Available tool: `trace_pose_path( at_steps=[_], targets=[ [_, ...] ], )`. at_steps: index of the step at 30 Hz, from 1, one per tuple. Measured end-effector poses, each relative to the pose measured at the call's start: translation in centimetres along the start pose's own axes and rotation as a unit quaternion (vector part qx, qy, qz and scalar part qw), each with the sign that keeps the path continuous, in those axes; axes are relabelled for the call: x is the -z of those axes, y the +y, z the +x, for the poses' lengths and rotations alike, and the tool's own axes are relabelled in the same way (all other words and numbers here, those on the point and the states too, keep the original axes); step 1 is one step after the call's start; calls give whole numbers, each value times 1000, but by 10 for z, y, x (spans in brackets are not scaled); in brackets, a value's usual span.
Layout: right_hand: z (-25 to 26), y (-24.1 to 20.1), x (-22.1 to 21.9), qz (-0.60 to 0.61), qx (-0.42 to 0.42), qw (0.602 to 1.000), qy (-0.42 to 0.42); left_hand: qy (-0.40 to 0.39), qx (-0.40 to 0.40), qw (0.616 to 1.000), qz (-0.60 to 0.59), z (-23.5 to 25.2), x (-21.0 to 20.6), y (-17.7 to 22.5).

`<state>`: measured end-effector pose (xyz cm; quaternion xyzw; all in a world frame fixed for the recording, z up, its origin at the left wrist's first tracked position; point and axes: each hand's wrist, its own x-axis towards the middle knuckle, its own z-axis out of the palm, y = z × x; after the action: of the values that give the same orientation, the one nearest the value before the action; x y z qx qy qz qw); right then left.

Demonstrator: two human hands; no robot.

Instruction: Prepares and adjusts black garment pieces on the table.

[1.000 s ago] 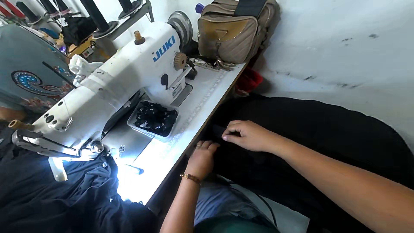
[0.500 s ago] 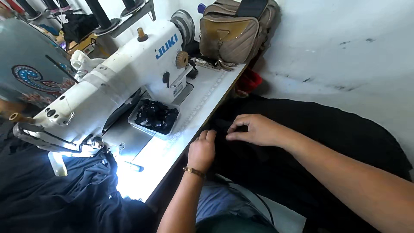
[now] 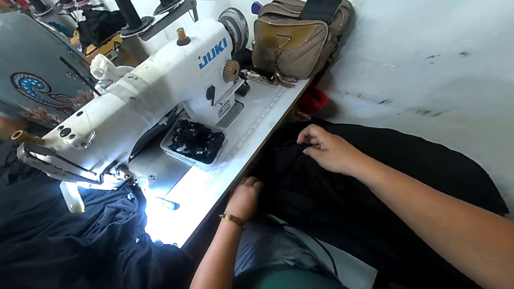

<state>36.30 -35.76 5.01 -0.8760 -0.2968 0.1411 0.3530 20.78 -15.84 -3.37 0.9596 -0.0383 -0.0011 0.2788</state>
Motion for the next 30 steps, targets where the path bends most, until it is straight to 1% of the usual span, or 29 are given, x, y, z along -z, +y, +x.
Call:
trace_pose_path(
  at_steps=[2,3,6,8,10,11,13,14,16,17,18,19,21,23,26,29,30],
  targets=[
    [-3,-8,-1,-27,44,998,-23,37,-2,999,11,2,6,8],
    [-4,-15,-1,-46,52,997,-43,70,-9,997,17,4,7,11],
    [-12,-32,-13,-90,42,989,-108,152,-6,988,15,11,17,24],
    [-16,-31,-33,-146,36,982,-117,187,19,981,-49,19,21,32],
    [-15,-28,-41,-161,37,981,-102,216,18,968,-125,22,20,35],
    [-12,-25,-38,-148,40,985,-81,213,3,965,-151,20,18,33],
    [-6,-23,-18,-100,21,994,-49,150,-31,976,-152,10,15,24],
    [-3,-21,-7,-77,10,996,-31,104,-32,985,-135,5,10,17],
    [-2,-15,7,-47,-10,999,3,9,-9,996,-91,0,-3,6],
    [-2,-10,11,-40,-11,999,17,-16,0,998,-68,-1,-8,3],
    [-2,-6,12,-34,-8,999,25,-21,4,998,-58,-1,-12,-1],
    [-3,-3,12,-32,-1,999,29,-17,5,998,-59,1,-15,-3],
    [-7,1,10,-49,38,997,35,15,-2,998,-64,2,-17,-2],
    [-10,-4,8,-76,74,994,31,37,-7,997,-65,4,-12,1],
    [-13,-20,4,-110,64,992,7,46,6,994,-99,3,-1,11],
    [-16,-25,-5,-140,52,988,-26,105,-11,986,-132,6,4,22],
    [-19,-26,-11,-155,39,986,-47,114,-10,984,-137,8,9,28]
  ],
)
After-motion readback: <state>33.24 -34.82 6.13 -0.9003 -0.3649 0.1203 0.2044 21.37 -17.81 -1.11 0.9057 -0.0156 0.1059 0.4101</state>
